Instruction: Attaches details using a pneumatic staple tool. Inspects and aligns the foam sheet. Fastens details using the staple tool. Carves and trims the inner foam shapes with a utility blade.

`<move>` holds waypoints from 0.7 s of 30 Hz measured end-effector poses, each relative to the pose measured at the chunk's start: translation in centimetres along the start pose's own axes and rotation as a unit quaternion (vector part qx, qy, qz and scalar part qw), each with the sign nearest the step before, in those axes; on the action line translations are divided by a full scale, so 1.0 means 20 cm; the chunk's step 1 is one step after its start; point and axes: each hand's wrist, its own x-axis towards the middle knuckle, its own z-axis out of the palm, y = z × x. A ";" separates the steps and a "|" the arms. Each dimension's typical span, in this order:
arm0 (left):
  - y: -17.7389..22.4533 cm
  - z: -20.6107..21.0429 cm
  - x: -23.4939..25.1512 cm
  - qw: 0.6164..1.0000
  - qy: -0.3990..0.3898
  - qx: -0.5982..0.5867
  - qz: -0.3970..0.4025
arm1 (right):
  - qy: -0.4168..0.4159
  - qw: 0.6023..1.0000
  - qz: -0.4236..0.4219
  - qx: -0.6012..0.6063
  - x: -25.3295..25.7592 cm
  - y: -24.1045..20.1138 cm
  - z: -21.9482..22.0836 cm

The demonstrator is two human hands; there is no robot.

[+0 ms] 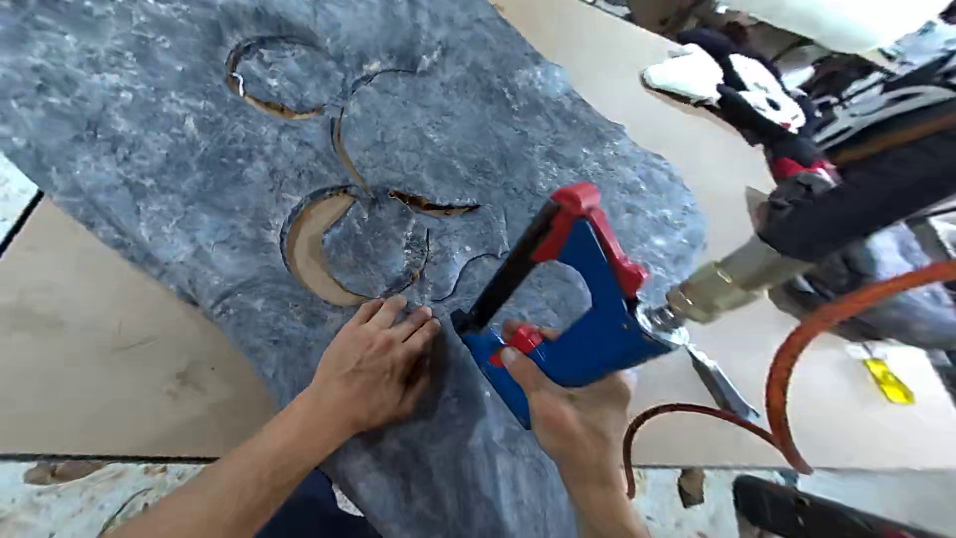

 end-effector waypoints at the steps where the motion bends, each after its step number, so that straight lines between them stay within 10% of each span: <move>1: 0.00 0.01 -0.01 1.000 0.017 0.001 -0.002 | 0.004 1.000 0.020 -0.004 0.02 0.01 0.05; 21: -0.08 -0.01 0.02 0.989 -0.024 -0.063 -0.132 | 0.028 0.994 0.079 -0.070 0.00 -0.09 0.36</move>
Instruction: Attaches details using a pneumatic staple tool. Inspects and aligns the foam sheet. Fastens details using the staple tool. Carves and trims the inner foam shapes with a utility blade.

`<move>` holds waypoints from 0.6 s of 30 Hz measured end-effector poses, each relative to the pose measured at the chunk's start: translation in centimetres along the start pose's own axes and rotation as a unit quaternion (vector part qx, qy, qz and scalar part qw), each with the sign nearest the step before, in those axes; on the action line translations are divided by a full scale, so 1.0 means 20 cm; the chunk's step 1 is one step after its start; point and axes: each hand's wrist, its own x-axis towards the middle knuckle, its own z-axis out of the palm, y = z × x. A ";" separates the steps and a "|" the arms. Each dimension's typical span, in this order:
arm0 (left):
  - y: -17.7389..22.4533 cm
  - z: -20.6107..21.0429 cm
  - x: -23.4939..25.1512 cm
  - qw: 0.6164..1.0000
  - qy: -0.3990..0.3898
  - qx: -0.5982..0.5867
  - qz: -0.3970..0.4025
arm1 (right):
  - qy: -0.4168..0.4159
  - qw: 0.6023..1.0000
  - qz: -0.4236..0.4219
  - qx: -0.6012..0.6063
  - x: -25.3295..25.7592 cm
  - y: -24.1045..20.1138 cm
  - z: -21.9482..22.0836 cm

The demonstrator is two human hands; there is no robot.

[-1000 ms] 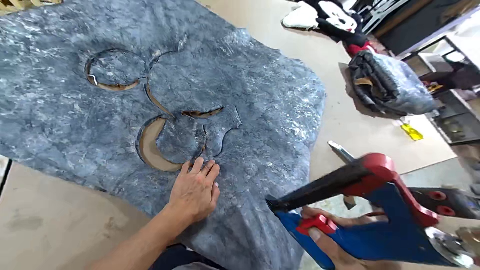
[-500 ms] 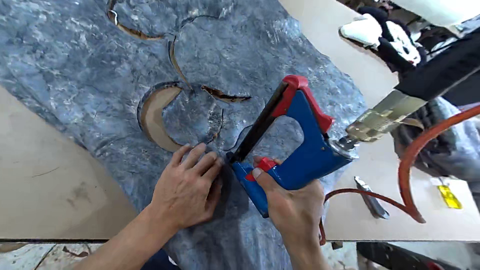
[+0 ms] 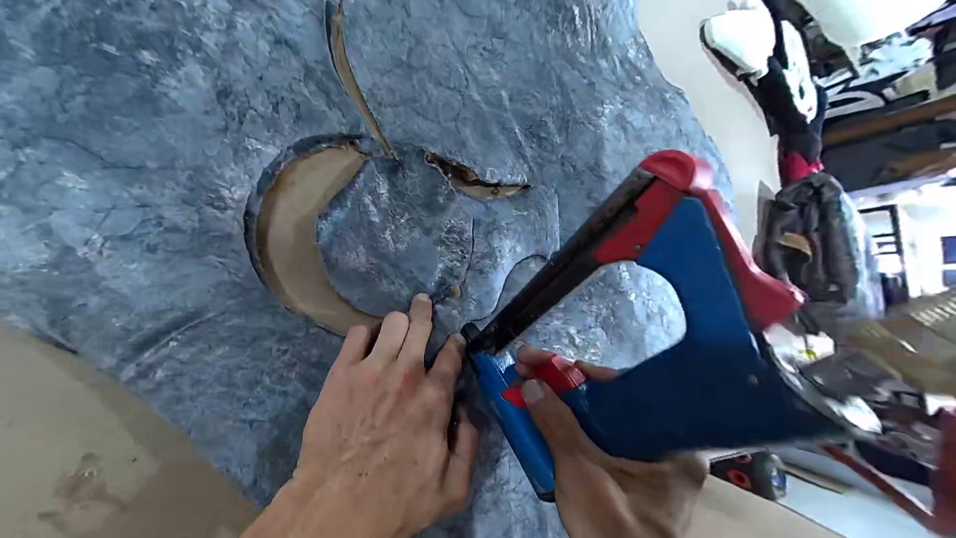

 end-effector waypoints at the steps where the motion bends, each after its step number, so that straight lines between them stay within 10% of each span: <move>1: 0.00 0.00 0.00 1.000 0.004 0.000 0.002 | 0.003 1.000 0.008 0.016 0.00 0.00 0.01; 18: 0.02 -0.02 0.00 1.000 -0.019 0.012 -0.014 | -0.080 0.992 -0.034 0.094 0.09 0.15 -0.09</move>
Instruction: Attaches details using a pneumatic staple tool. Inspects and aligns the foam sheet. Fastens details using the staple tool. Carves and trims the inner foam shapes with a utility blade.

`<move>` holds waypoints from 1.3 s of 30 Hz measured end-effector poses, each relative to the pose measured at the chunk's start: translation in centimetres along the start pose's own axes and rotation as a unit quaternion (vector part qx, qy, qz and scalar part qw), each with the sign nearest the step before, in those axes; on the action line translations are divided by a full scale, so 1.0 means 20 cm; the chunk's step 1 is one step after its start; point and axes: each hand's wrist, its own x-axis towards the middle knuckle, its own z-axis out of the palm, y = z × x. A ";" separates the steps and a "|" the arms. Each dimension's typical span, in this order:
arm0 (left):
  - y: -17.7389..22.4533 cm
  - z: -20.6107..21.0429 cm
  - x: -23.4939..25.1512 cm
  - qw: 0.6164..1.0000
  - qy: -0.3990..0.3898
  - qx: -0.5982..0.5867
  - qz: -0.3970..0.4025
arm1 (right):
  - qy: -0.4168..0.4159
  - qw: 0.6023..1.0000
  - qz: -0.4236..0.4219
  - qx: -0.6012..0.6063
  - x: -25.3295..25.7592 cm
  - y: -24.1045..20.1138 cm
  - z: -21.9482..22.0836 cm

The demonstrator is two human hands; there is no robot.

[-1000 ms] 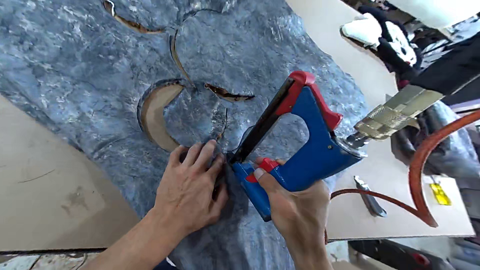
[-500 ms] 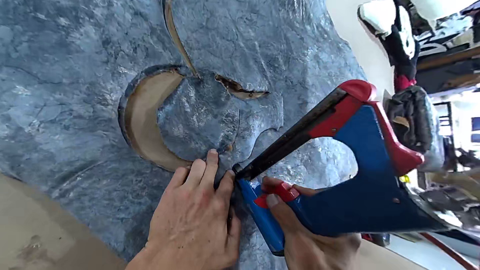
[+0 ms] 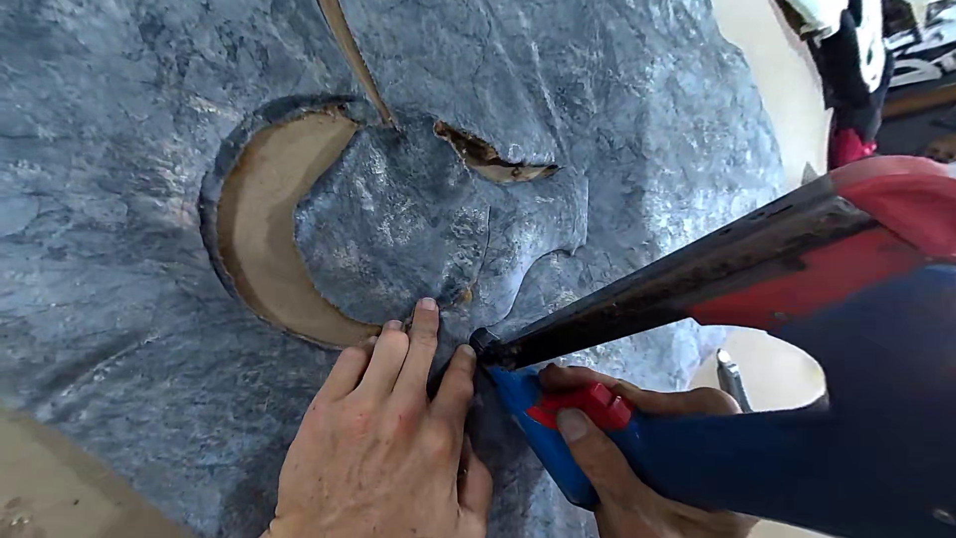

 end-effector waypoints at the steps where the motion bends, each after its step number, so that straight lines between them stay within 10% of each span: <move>1: 0.00 0.00 0.00 1.000 0.002 0.000 0.000 | 0.001 1.000 -0.004 0.004 0.00 0.00 0.00; 12: 0.00 0.03 -0.01 0.999 0.045 0.018 0.011 | -0.011 0.999 -0.023 0.025 0.01 0.01 -0.10; 20: 0.18 0.07 -0.10 0.990 0.134 0.045 -0.003 | -0.166 0.979 -0.113 0.043 0.25 0.15 -0.46; 39: 0.38 0.21 -0.10 0.989 0.096 0.011 -0.112 | -0.441 0.868 -0.230 -0.003 0.63 0.15 -0.25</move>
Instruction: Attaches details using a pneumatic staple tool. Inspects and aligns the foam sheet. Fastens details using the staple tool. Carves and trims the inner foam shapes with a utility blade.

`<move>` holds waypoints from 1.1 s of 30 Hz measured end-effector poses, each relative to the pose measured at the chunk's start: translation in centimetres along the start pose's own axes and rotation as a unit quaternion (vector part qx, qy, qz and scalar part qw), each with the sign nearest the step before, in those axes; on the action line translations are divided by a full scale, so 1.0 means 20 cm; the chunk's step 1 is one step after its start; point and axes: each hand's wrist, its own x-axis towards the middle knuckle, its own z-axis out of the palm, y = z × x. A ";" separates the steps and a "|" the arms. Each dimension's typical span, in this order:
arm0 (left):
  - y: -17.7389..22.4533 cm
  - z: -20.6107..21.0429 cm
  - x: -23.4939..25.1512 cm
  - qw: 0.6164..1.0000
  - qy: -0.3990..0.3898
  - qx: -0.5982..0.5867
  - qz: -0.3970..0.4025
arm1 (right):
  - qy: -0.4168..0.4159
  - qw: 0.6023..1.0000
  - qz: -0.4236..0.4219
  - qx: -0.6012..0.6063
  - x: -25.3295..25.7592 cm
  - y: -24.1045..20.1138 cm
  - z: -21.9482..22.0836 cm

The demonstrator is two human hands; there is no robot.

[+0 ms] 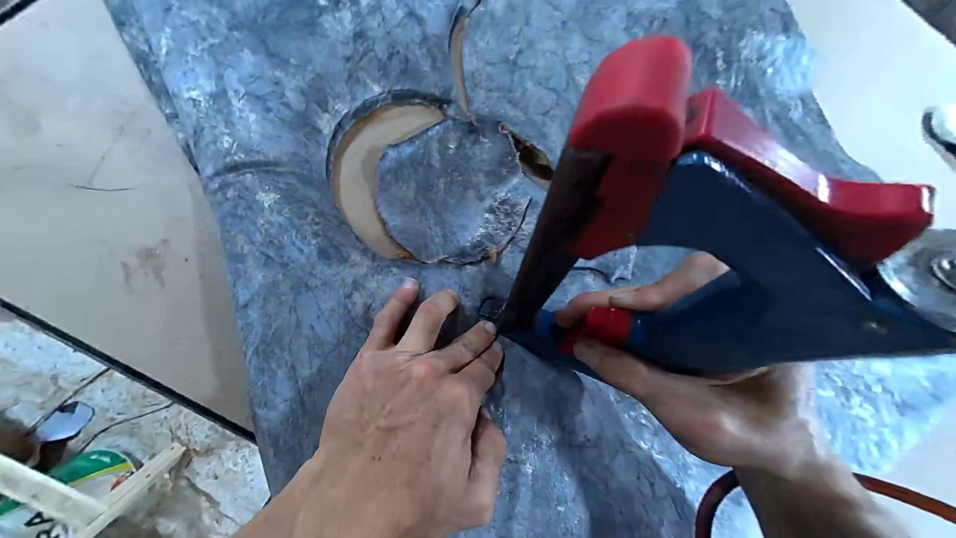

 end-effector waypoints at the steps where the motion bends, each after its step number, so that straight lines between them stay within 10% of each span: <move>1: 0.00 0.00 0.00 1.000 0.000 -0.001 0.004 | 0.000 1.000 -0.006 -0.012 -0.01 0.01 0.00; 22: 0.01 0.04 -0.05 0.993 0.107 0.012 0.053 | -0.036 0.998 -0.044 0.033 0.00 0.09 -0.08; 33: 0.39 0.21 -0.06 0.973 0.090 0.115 -0.178 | -0.054 0.995 -0.070 0.049 0.01 0.15 -0.28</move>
